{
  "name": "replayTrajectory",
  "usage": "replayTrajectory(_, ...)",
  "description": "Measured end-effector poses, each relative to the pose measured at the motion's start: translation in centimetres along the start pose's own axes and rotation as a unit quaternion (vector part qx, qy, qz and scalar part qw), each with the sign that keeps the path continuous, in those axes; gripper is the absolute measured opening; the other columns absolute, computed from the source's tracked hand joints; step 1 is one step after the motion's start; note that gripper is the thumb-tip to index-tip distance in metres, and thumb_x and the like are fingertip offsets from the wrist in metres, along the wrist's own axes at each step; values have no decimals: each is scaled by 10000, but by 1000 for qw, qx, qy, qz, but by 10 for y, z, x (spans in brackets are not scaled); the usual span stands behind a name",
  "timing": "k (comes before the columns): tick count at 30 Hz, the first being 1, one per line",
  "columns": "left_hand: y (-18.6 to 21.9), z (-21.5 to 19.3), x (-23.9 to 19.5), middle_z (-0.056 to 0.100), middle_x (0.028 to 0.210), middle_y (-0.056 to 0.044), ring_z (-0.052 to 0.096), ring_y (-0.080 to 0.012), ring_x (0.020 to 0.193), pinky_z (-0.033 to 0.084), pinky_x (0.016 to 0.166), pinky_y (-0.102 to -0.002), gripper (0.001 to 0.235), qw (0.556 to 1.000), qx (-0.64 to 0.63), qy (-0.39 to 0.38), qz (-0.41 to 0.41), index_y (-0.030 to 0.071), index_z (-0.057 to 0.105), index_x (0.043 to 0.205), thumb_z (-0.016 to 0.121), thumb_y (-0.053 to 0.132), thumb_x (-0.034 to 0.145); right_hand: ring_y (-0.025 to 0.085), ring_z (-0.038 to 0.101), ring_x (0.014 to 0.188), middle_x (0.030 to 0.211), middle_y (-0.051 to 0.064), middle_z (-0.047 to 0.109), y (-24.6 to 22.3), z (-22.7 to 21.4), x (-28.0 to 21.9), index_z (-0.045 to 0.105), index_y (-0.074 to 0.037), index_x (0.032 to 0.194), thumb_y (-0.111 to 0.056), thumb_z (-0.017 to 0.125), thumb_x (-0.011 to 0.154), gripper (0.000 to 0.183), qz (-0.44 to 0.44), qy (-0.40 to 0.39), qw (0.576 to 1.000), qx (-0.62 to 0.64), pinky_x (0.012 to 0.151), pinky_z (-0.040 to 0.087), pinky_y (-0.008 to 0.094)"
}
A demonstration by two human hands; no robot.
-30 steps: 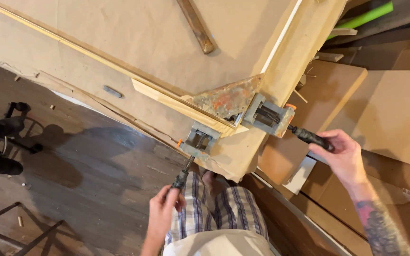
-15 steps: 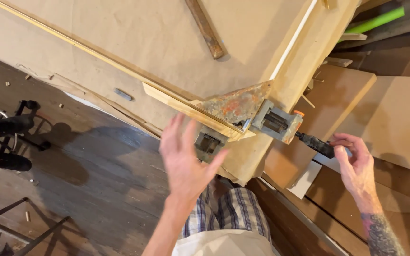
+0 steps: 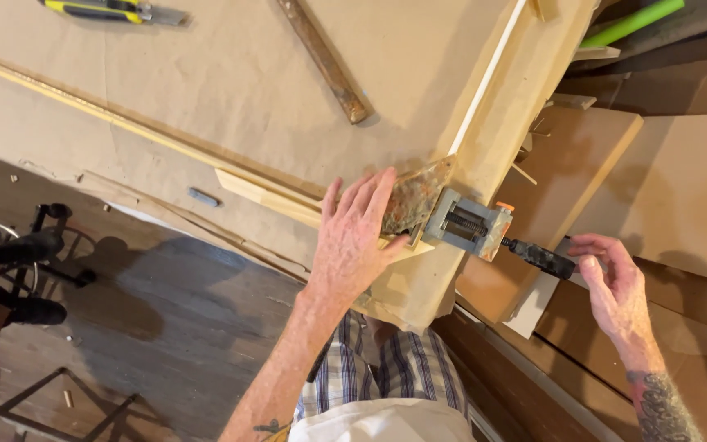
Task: Assembling a wooden frame by aligning pieces in a corner clamp and securing them with tools.
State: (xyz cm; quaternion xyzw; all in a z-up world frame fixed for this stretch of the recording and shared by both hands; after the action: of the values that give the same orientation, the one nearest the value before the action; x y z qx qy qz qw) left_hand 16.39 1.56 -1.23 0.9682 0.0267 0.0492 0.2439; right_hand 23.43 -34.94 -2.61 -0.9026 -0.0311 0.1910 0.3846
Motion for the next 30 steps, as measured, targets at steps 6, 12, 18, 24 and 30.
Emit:
replayTrajectory(6,-4,-2,5,629,1378,-113,610,-293,1239,434,1097,-481,909,999,-18,-14,35,72,434,1485,923,298,754,288,685,850,1159,203,721,0,4,5,618,18,1316,-431,358,1014,600,114,-40,990,73,837,596,434)
replayTrajectory(12,-8,1,5,610,1421,-103,602,-278,1253,451,1057,-463,827,999,-35,-10,33,71,487,1454,912,276,775,316,621,610,832,281,727,64,16,8,625,71,1063,-333,574,1064,407,283,-126,910,277,566,521,390)
replayTrajectory(18,-10,2,2,600,1440,-99,600,-275,1269,456,1044,-454,763,998,-41,0,40,79,519,1426,902,283,798,186,679,1046,1208,105,683,37,16,-5,648,-73,1035,70,763,800,298,67,-3,970,233,1025,577,297)
replayTrajectory(24,-9,-8,1,592,1449,-87,594,-277,1278,461,1035,-465,748,997,-74,4,39,91,515,1427,890,286,810,319,685,970,1197,180,660,-2,17,0,609,43,1246,-120,571,1005,294,187,-30,960,208,978,597,425)
replayTrajectory(30,-23,-32,16,574,1481,-142,584,-283,1315,455,1099,-548,790,988,-154,-30,-2,123,445,1498,785,451,866,325,652,1072,1228,233,660,-15,18,1,608,92,1231,-269,399,1124,430,227,-18,948,221,999,570,429)
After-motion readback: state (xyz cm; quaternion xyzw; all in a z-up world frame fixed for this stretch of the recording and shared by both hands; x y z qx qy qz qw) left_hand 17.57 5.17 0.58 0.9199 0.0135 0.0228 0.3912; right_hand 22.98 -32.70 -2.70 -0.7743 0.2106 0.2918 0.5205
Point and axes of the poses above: each hand's wrist, its own x-axis towards the middle knuckle, its own z-axis out of the palm, y = z × x, the point moved 2 cm from there along x, towards the middle knuckle
